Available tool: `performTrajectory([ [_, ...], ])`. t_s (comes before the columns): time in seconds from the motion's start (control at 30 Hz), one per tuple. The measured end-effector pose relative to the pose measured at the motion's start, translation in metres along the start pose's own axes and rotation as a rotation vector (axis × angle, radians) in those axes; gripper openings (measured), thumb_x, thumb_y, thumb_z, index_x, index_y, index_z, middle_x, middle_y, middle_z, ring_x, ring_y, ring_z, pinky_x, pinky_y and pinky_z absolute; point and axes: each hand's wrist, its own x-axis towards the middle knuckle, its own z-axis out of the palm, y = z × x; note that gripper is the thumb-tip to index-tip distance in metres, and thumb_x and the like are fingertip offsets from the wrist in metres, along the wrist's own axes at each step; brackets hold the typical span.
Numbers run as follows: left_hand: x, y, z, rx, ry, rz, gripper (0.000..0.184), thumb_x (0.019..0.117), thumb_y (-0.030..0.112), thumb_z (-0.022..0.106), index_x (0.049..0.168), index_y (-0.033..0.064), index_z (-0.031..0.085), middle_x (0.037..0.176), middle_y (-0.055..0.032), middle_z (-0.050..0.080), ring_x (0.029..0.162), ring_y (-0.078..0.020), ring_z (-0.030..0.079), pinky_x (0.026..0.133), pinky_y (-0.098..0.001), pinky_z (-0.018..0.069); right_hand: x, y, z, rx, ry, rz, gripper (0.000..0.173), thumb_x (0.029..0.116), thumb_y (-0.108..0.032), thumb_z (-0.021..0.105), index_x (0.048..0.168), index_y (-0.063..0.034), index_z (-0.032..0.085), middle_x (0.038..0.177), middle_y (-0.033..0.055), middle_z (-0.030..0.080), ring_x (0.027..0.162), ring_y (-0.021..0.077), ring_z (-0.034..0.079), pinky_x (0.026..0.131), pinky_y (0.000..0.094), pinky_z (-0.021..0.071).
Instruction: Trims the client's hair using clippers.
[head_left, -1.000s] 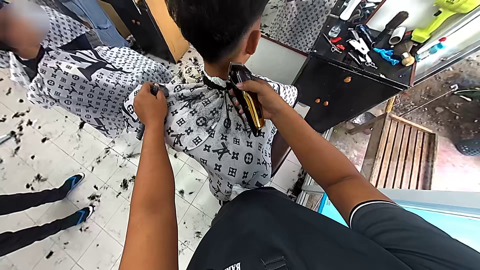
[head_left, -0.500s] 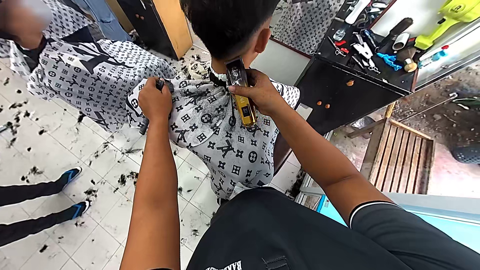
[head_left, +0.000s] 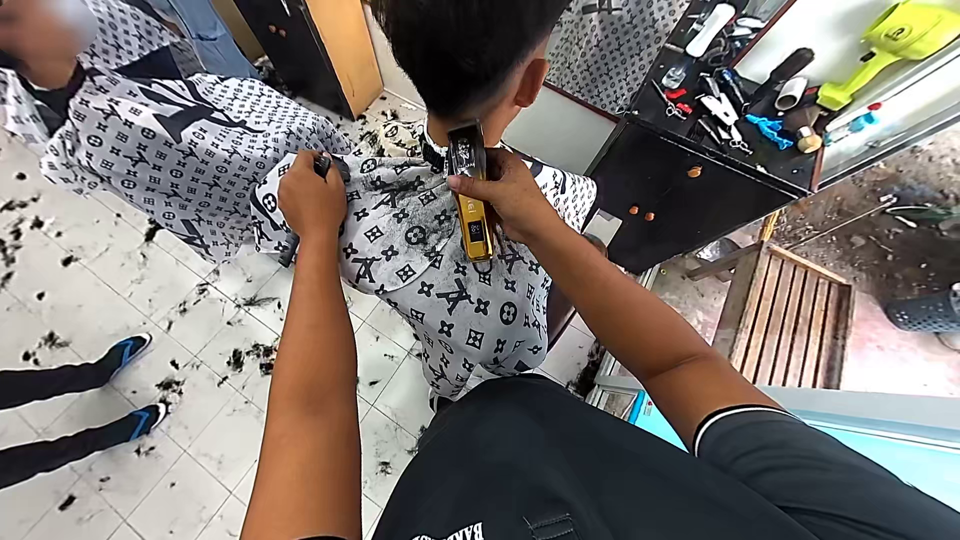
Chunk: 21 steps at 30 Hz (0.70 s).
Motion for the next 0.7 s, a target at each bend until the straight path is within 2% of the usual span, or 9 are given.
performTrajectory([
  [0.13, 0.000, 0.000, 0.000, -0.010, -0.004, -0.004, 0.045, 0.1053, 0.038, 0.042, 0.130, 0.0076, 0.064, 0.120, -0.0243, 0.069, 0.117, -0.0446, 0.064, 0.094, -0.0682, 0.0457, 0.002, 0.003, 0.011, 0.045, 0.049, 0.046, 0.062, 0.0866, -0.012, 0.082, 0.135, 0.0033, 0.046, 0.111, 0.0176, 0.063, 0.092, 0.0230, 0.069, 0.079, 0.0389, 0.0617],
  [0.27, -0.001, 0.001, -0.001, -0.020, -0.008, -0.004, 0.044, 0.1048, 0.037, 0.043, 0.130, 0.0077, 0.064, 0.119, -0.0243, 0.069, 0.116, -0.0445, 0.064, 0.094, -0.0683, 0.0455, 0.002, 0.005, 0.014, 0.075, 0.067, -0.044, 0.068, 0.0857, -0.012, 0.082, 0.138, 0.0019, 0.042, 0.114, 0.0175, 0.062, 0.094, 0.0229, 0.069, 0.082, 0.0387, 0.0614],
  [0.37, 0.001, -0.003, -0.002, -0.028, -0.019, 0.008, 0.043, 0.1050, 0.035, 0.044, 0.132, 0.0073, 0.064, 0.121, -0.0253, 0.069, 0.117, -0.0456, 0.064, 0.094, -0.0697, 0.0451, -0.017, 0.006, 0.006, 0.177, -0.084, -0.058, 0.057, 0.0965, -0.015, 0.069, 0.141, -0.0015, 0.037, 0.114, 0.0193, 0.064, 0.092, 0.0289, 0.071, 0.079, 0.0449, 0.0636],
  [0.43, 0.000, -0.002, -0.008, -0.062, 0.013, 0.069, 0.043, 0.1059, 0.033, 0.045, 0.132, 0.0043, 0.064, 0.118, -0.0266, 0.069, 0.113, -0.0466, 0.066, 0.093, -0.0693, 0.0464, -0.036, 0.002, -0.003, 0.214, -0.200, 0.065, 0.045, 0.1046, -0.022, 0.055, 0.143, -0.0078, 0.035, 0.115, 0.0176, 0.065, 0.089, 0.0291, 0.072, 0.071, 0.0431, 0.0639],
  [0.47, -0.004, 0.003, -0.015, -0.087, 0.047, 0.116, 0.043, 0.1063, 0.033, 0.045, 0.131, 0.0033, 0.064, 0.115, -0.0260, 0.070, 0.109, -0.0451, 0.067, 0.092, -0.0671, 0.0478, -0.042, -0.001, -0.009, 0.176, -0.241, 0.116, 0.042, 0.1062, -0.027, 0.052, 0.141, -0.0094, 0.036, 0.112, 0.0156, 0.066, 0.084, 0.0274, 0.073, 0.066, 0.0410, 0.0641],
  [0.5, -0.011, 0.012, -0.023, -0.127, 0.072, 0.170, 0.043, 0.1068, 0.034, 0.045, 0.129, 0.0028, 0.065, 0.111, -0.0250, 0.071, 0.105, -0.0426, 0.068, 0.091, -0.0644, 0.0491, -0.045, -0.003, -0.014, 0.112, -0.269, 0.134, 0.042, 0.1057, -0.027, 0.054, 0.141, -0.0086, 0.039, 0.106, 0.0142, 0.067, 0.080, 0.0257, 0.073, 0.062, 0.0395, 0.0642],
  [0.6, -0.041, 0.045, -0.041, -0.338, -0.005, 0.365, 0.041, 0.1063, 0.033, 0.051, 0.126, 0.0017, 0.068, 0.106, -0.0190, 0.072, 0.096, -0.0286, 0.070, 0.090, -0.0504, 0.0539, -0.048, -0.008, -0.025, -0.109, -0.342, 0.109, 0.053, 0.0985, -0.020, 0.067, 0.143, -0.0045, 0.043, 0.105, 0.0134, 0.067, 0.080, 0.0225, 0.072, 0.065, 0.0387, 0.0648],
  [0.67, -0.059, 0.067, -0.045, -0.500, -0.128, 0.428, 0.035, 0.1043, 0.029, 0.056, 0.122, 0.0031, 0.070, 0.101, -0.0109, 0.073, 0.087, -0.0137, 0.069, 0.084, -0.0365, 0.0563, -0.047, -0.013, -0.026, -0.217, -0.358, 0.082, 0.059, 0.0943, -0.018, 0.073, 0.144, -0.0045, 0.044, 0.106, 0.0136, 0.067, 0.079, 0.0206, 0.072, 0.065, 0.0364, 0.0641],
  [0.7, -0.066, 0.076, -0.045, -0.574, -0.178, 0.429, 0.032, 0.1037, 0.028, 0.059, 0.121, 0.0043, 0.071, 0.097, -0.0057, 0.074, 0.080, -0.0058, 0.067, 0.078, -0.0283, 0.0562, -0.045, -0.016, -0.027, -0.254, -0.363, 0.074, 0.061, 0.0937, -0.019, 0.074, 0.144, -0.0046, 0.044, 0.108, 0.0141, 0.067, 0.078, 0.0204, 0.071, 0.066, 0.0362, 0.0639],
])
